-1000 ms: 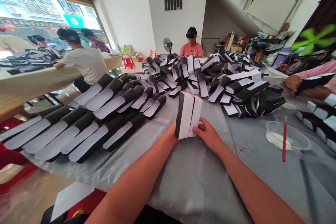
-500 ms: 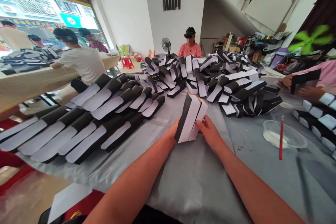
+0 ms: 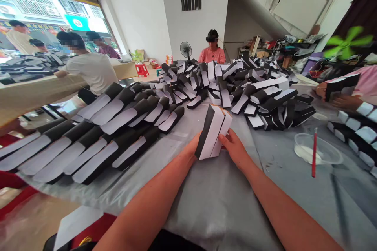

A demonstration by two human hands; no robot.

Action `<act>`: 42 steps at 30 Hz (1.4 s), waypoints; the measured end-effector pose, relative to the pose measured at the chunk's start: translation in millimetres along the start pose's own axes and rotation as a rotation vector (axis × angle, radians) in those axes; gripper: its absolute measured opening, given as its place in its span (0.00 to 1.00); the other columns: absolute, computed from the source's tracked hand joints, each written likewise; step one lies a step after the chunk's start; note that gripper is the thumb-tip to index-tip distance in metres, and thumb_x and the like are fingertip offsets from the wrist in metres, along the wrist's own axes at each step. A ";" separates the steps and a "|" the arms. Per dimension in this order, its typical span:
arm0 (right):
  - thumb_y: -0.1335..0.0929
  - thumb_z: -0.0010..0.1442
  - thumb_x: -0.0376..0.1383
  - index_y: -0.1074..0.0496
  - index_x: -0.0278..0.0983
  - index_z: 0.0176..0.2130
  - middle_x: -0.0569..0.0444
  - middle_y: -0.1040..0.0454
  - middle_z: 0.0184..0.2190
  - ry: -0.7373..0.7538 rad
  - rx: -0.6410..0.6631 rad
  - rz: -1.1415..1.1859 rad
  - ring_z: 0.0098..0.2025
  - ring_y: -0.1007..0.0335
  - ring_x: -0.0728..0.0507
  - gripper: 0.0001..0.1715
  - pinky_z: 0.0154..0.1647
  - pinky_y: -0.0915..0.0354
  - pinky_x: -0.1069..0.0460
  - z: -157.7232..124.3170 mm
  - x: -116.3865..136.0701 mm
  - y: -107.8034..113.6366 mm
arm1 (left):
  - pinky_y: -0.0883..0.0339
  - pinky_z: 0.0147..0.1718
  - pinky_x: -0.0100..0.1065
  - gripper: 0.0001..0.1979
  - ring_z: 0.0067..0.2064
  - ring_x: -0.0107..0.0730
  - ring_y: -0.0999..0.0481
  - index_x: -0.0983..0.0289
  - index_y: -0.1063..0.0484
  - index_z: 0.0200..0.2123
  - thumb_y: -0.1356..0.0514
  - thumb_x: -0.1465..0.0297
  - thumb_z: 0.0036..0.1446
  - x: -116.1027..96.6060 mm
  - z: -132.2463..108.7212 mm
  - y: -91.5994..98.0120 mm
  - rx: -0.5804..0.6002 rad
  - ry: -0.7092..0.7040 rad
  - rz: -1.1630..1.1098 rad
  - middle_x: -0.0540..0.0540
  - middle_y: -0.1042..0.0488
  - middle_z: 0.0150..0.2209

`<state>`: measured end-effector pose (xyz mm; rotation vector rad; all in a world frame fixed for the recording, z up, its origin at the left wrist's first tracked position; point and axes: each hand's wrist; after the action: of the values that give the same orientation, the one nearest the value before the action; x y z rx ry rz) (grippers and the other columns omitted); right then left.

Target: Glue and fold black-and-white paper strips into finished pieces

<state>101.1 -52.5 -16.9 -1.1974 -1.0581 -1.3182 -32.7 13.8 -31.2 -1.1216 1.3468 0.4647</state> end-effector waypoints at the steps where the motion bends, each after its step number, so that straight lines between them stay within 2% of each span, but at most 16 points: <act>1: 0.32 0.53 0.50 0.34 0.41 0.47 0.53 0.25 0.39 -0.001 0.000 0.002 0.39 0.30 0.43 0.25 0.38 0.33 0.48 0.1 0.0 0.0 | 0.34 0.41 0.42 0.26 0.37 0.43 0.26 0.70 0.25 0.38 0.33 0.57 0.38 -0.7 -0.8 -0.9 0.010 0.006 -0.013 0.58 0.23 0.29; 7: 0.33 0.53 0.51 0.35 0.41 0.47 0.53 0.25 0.38 0.001 0.013 0.016 0.37 0.31 0.44 0.25 0.37 0.33 0.48 0.2 0.8 0.3 | 0.33 0.41 0.40 0.27 0.40 0.45 0.25 0.70 0.25 0.39 0.32 0.59 0.35 -6.1 -8.7 -7.6 0.042 -0.010 -0.093 0.59 0.22 0.33; 12: 0.33 0.52 0.51 0.34 0.41 0.46 0.53 0.25 0.37 0.006 -0.006 -0.017 0.37 0.30 0.43 0.26 0.38 0.33 0.47 -0.1 1.4 0.6 | 0.32 0.42 0.41 0.28 0.41 0.47 0.25 0.70 0.25 0.37 0.31 0.58 0.32 -7.9 -12.2 -10.7 0.020 -0.007 -0.108 0.59 0.21 0.33; 18: 0.32 0.53 0.50 0.35 0.41 0.48 0.51 0.25 0.43 0.014 0.002 0.030 0.44 0.30 0.41 0.27 0.45 0.33 0.45 -0.1 1.3 -0.3 | 0.33 0.44 0.41 0.18 0.43 0.46 0.25 0.68 0.26 0.34 0.35 0.62 0.40 -11.7 -15.8 -14.8 0.020 0.008 -0.106 0.58 0.21 0.32; 21: 0.32 0.53 0.50 0.35 0.41 0.49 0.50 0.26 0.44 0.014 0.000 0.025 0.46 0.30 0.41 0.27 0.46 0.33 0.44 -0.3 1.2 -0.1 | 0.33 0.45 0.41 0.17 0.43 0.46 0.25 0.68 0.26 0.34 0.36 0.62 0.42 -11.8 -15.0 -14.4 0.011 0.020 -0.106 0.58 0.22 0.31; 28: 0.33 0.53 0.50 0.34 0.41 0.46 0.52 0.25 0.38 0.018 0.000 -0.020 0.38 0.30 0.43 0.24 0.39 0.32 0.47 0.1 -0.2 1.5 | 0.34 0.43 0.41 0.20 0.42 0.47 0.26 0.68 0.26 0.35 0.34 0.61 0.39 -5.8 -9.4 -8.3 0.016 0.010 -0.091 0.58 0.22 0.32; 37: 0.33 0.53 0.52 0.34 0.40 0.47 0.52 0.25 0.40 0.024 0.000 -0.053 0.41 0.30 0.42 0.26 0.41 0.34 0.47 0.7 -1.8 2.3 | 0.34 0.37 0.40 0.25 0.34 0.42 0.27 0.68 0.26 0.33 0.32 0.57 0.32 -9.3 -11.3 -10.9 -0.023 0.014 -0.026 0.56 0.24 0.26; 40: 0.33 0.53 0.53 0.33 0.40 0.46 0.52 0.25 0.39 0.020 -0.025 -0.093 0.41 0.30 0.42 0.27 0.40 0.35 0.47 0.6 -1.2 2.0 | 0.36 0.33 0.38 0.24 0.31 0.38 0.28 0.68 0.26 0.30 0.33 0.56 0.33 -13.2 -15.1 -14.0 -0.055 -0.009 0.015 0.55 0.25 0.25; 42: 0.33 0.52 0.53 0.34 0.40 0.48 0.52 0.26 0.39 0.008 -0.046 -0.111 0.40 0.30 0.42 0.29 0.39 0.35 0.47 1.8 -2.9 2.0 | 0.38 0.31 0.35 0.21 0.28 0.33 0.31 0.68 0.27 0.28 0.32 0.58 0.32 -17.5 -17.7 -15.1 -0.066 -0.025 0.041 0.53 0.27 0.24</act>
<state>103.2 -50.6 -19.6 -1.1804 -1.1075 -1.4387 -33.7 -2.1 -6.9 -1.1397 1.3432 0.5549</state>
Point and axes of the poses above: each hand's wrist, its own z-axis towards the middle knuckle, its own y-axis out of the back of the hand, x = y × z
